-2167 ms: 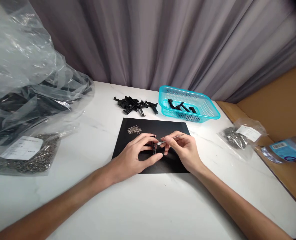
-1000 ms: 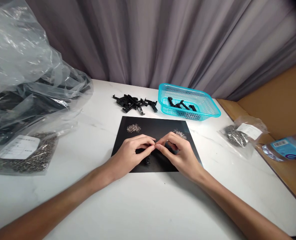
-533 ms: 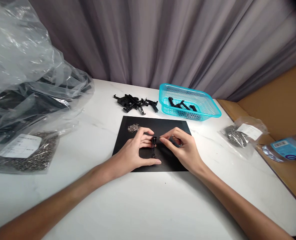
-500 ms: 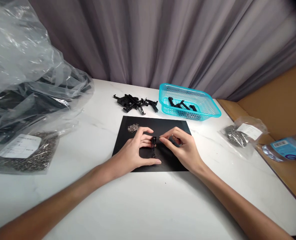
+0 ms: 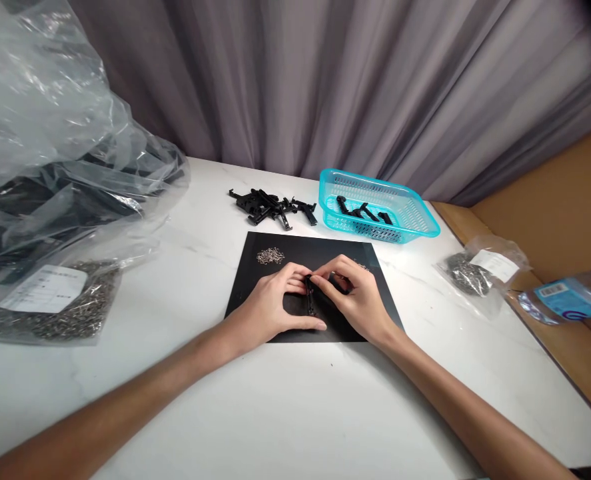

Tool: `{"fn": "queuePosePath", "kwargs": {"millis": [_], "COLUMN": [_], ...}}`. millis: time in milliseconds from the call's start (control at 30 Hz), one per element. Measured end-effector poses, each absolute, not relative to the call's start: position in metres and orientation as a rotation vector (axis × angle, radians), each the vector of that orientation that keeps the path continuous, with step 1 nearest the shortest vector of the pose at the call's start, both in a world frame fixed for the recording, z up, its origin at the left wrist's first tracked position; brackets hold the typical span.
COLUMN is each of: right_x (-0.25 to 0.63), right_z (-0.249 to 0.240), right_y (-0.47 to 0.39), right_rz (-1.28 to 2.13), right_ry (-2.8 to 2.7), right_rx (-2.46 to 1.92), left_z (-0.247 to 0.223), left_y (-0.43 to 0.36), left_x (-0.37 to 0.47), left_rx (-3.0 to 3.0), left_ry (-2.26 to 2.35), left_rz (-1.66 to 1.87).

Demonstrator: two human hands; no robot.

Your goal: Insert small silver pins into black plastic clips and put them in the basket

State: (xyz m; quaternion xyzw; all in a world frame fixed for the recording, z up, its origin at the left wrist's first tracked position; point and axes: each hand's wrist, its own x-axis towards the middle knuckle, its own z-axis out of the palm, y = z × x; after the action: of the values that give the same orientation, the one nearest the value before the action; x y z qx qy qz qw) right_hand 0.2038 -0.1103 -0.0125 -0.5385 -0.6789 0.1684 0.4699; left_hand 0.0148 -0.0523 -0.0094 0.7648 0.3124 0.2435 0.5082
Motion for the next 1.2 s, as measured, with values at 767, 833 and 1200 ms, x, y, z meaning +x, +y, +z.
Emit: {"fn": "queuePosePath", "kwargs": {"millis": [767,833,1200], "right_x": [0.201,0.200,0.197], "right_z": [-0.027,-0.029,-0.029], "right_y": [-0.114,-0.114,-0.115], "right_rz": [0.157,0.128,0.145], "right_ry": [-1.843,-1.863,-1.753], "right_rx": [-1.352,-1.370,-1.435], "left_z": [-0.012,-0.012,-0.007], "left_y": [-0.056,-0.056,-0.056], "left_x": [0.018,0.018,0.013], "left_rx": [1.918,1.933,1.909], "left_ry": [0.775,0.779,0.749], "left_rz": [0.592,0.586,0.542]}}
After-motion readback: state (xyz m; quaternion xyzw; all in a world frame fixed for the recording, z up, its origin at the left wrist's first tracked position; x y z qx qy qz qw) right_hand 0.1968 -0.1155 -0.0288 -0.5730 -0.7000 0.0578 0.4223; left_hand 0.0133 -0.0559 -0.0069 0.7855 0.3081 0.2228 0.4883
